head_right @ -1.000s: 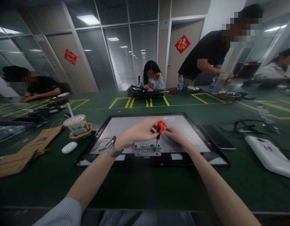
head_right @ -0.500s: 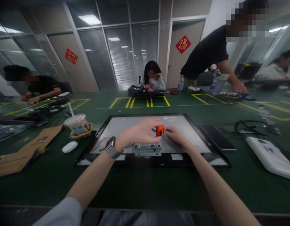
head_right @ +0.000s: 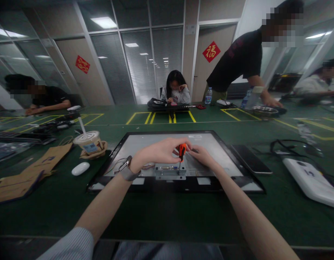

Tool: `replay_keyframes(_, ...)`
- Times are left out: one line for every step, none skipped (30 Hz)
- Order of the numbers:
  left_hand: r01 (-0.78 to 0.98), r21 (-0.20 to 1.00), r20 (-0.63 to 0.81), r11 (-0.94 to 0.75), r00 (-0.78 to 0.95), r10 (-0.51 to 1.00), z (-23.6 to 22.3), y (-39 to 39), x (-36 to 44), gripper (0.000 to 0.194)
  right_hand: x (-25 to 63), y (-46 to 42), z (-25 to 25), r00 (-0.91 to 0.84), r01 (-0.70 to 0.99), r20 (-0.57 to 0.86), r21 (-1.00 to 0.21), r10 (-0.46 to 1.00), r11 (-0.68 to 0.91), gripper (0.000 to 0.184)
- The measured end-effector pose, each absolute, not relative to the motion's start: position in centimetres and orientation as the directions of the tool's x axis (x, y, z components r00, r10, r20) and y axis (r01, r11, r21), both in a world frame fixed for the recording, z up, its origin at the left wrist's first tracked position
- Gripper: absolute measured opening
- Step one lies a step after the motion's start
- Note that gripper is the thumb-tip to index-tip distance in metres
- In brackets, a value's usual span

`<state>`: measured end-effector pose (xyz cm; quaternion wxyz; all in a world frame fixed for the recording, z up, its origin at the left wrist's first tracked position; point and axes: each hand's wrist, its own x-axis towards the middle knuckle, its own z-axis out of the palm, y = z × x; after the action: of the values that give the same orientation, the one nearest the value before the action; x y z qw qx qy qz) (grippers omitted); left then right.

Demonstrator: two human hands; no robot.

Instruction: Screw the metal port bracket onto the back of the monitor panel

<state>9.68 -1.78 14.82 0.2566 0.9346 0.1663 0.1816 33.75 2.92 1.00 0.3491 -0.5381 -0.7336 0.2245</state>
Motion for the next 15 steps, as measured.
replay_keyframes(0.212,0.546,0.253,-0.810,0.881,0.401,14.83,-1.79,9.64,0.036,33.76,2.93,0.96,-0.177,0.631,0.278,-0.704,0.944,0.326,0.019)
replay_keyframes(0.213,0.548,0.255,-0.809,0.879,0.404,14.86,-1.82,9.63,0.034,33.77,2.95,0.89,-0.179,0.630,0.284,-0.702,0.942,0.332,0.019)
replay_keyframes(0.219,0.547,0.259,-0.808,0.874,0.412,14.89,-1.88,9.66,0.031,33.78,2.98,0.83,-0.180,0.631,0.289,-0.699,0.940,0.336,0.019)
replay_keyframes(0.233,0.542,0.262,-0.807,0.867,0.425,14.94,-1.95,9.72,0.028,33.80,3.02,0.76,-0.179,0.633,0.293,-0.697,0.939,0.338,0.020)
replay_keyframes(0.254,0.533,0.259,-0.807,0.859,0.442,15.02,-2.05,9.79,0.025,33.81,3.05,0.71,-0.177,0.634,0.296,-0.695,0.939,0.339,0.021)
replay_keyframes(0.283,0.520,0.255,-0.806,0.849,0.462,15.11,-2.17,9.87,0.024,33.82,3.07,0.66,-0.179,0.634,0.298,-0.694,0.938,0.341,0.021)
replay_keyframes(0.312,0.502,0.252,-0.806,0.839,0.482,15.21,-2.29,9.94,0.022,33.84,3.10,0.64,-0.182,0.631,0.301,-0.694,0.936,0.346,0.022)
replay_keyframes(0.341,0.479,0.255,-0.809,0.828,0.499,15.32,-2.40,9.99,0.021,33.85,3.11,0.62,-0.189,0.626,0.303,-0.696,0.934,0.352,0.022)
replay_keyframes(0.364,0.455,0.260,-0.813,0.819,0.512,15.40,-2.48,10.01,0.019,33.87,3.13,0.61,-0.198,0.619,0.303,-0.698,0.932,0.358,0.023)
replay_keyframes(0.379,0.437,0.265,-0.816,0.813,0.519,15.45,-2.52,9.99,0.017,33.88,3.14,0.61,-0.208,0.612,0.302,-0.702,0.930,0.365,0.023)
replay_keyframes(0.380,0.428,0.270,-0.820,0.812,0.518,15.46,-2.51,9.95,0.016,33.90,3.16,0.60,-0.214,0.605,0.303,-0.705,0.929,0.370,0.023)
replay_keyframes(0.368,0.430,0.274,-0.824,0.817,0.508,15.42,-2.44,9.90,0.017,33.91,3.17,0.60,-0.216,0.600,0.305,-0.709,0.928,0.372,0.023)
replay_keyframes(0.348,0.441,0.273,-0.827,0.826,0.493,15.34,-2.34,9.83,0.019,33.91,3.19,0.60,-0.213,0.597,0.305,-0.711,0.928,0.371,0.022)
replay_keyframes(0.326,0.458,0.269,-0.827,0.836,0.478,15.24,-2.21,9.77,0.021,33.91,3.20,0.59,-0.208,0.597,0.305,-0.713,0.929,0.368,0.023)
replay_keyframes(0.305,0.476,0.263,-0.825,0.846,0.464,15.13,-2.08,9.71,0.023,33.91,3.21,0.59,-0.204,0.598,0.305,-0.713,0.930,0.365,0.023)
